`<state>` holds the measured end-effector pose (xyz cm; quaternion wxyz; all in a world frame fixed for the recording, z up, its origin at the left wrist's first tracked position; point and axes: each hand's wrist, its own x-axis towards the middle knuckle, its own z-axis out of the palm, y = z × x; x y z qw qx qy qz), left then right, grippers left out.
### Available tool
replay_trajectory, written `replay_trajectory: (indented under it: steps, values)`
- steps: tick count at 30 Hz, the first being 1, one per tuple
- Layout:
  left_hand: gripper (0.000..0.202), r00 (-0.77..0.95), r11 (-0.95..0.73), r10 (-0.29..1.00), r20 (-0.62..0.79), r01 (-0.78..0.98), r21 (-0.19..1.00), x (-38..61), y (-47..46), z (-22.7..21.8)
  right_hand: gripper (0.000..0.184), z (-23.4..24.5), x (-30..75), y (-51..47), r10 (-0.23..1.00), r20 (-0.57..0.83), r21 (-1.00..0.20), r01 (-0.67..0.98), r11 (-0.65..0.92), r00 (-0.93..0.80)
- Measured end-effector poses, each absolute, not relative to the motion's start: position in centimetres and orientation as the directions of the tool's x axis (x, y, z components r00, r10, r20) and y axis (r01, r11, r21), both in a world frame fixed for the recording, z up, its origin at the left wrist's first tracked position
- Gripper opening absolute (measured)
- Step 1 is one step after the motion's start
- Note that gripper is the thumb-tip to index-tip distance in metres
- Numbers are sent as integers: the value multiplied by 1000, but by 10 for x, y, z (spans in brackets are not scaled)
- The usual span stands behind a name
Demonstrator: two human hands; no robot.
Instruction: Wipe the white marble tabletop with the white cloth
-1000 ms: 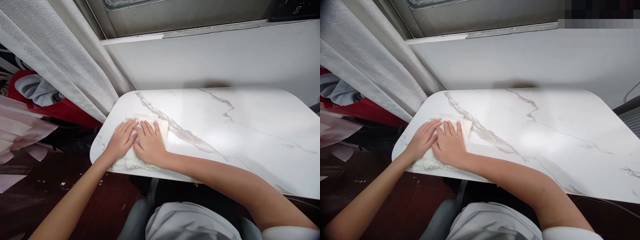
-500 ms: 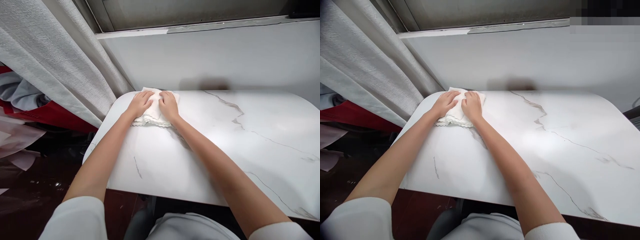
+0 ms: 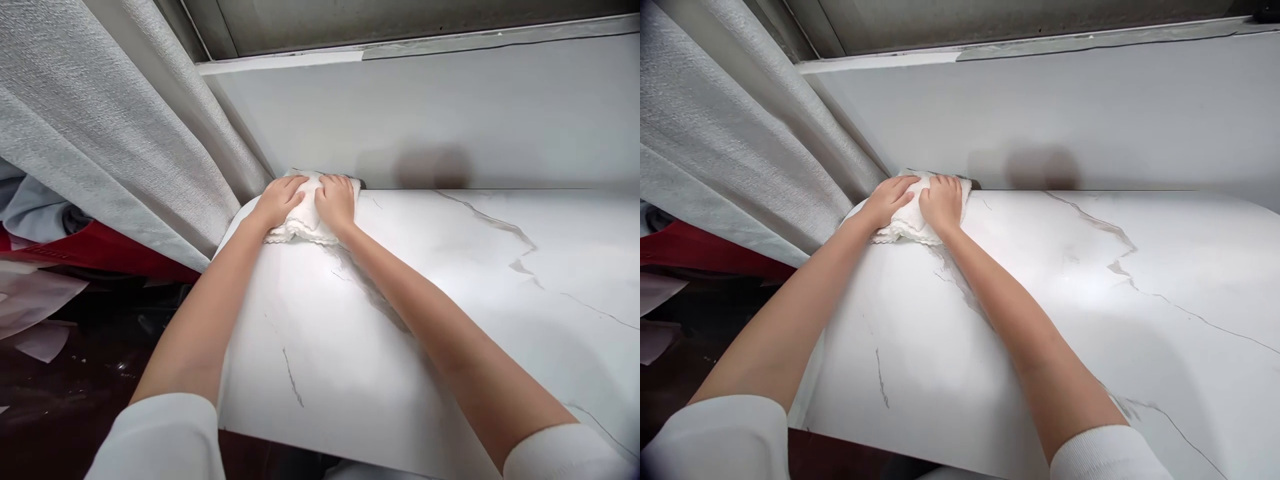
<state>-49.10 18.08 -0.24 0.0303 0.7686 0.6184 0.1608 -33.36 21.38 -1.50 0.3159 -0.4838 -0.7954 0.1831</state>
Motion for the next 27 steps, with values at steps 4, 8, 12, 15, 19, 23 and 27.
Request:
replay_trajectory:
  steps: [4, 8, 12, 15, 19, 23, 27]
  values:
    - [55, 187, -223, 966, 180, 953, 207, -525, 161, 2, 43, -15, -367, 202, 876, 311, -641, 599, 480, -369]
    - [54, 136, -169, 976, 172, 966, 193, -549, 140, 3, 44, -13, -390, 186, 856, 286, -661, 558, 502, -431]
    - [53, 123, -156, 975, 187, 972, 174, -551, 126, 0, 46, -12, -390, 170, 842, 291, -654, 548, 522, -455]
    - [53, 114, -146, 973, 202, 978, 150, -545, 114, -3, 47, -11, -383, 155, 840, 291, -644, 556, 526, -458]
    - [54, 93, -123, 974, 204, 983, 139, -533, 86, -3, 47, -10, -371, 127, 829, 303, -627, 556, 545, -471]
    - [54, 106, -135, 974, 199, 981, 142, -518, 45, 2, 46, -8, -356, 87, 814, 286, -631, 541, 557, -505]
    - [54, 138, -163, 974, 181, 978, 130, -507, -3, 7, 44, -5, -341, 35, 789, 270, -648, 502, 573, -552]
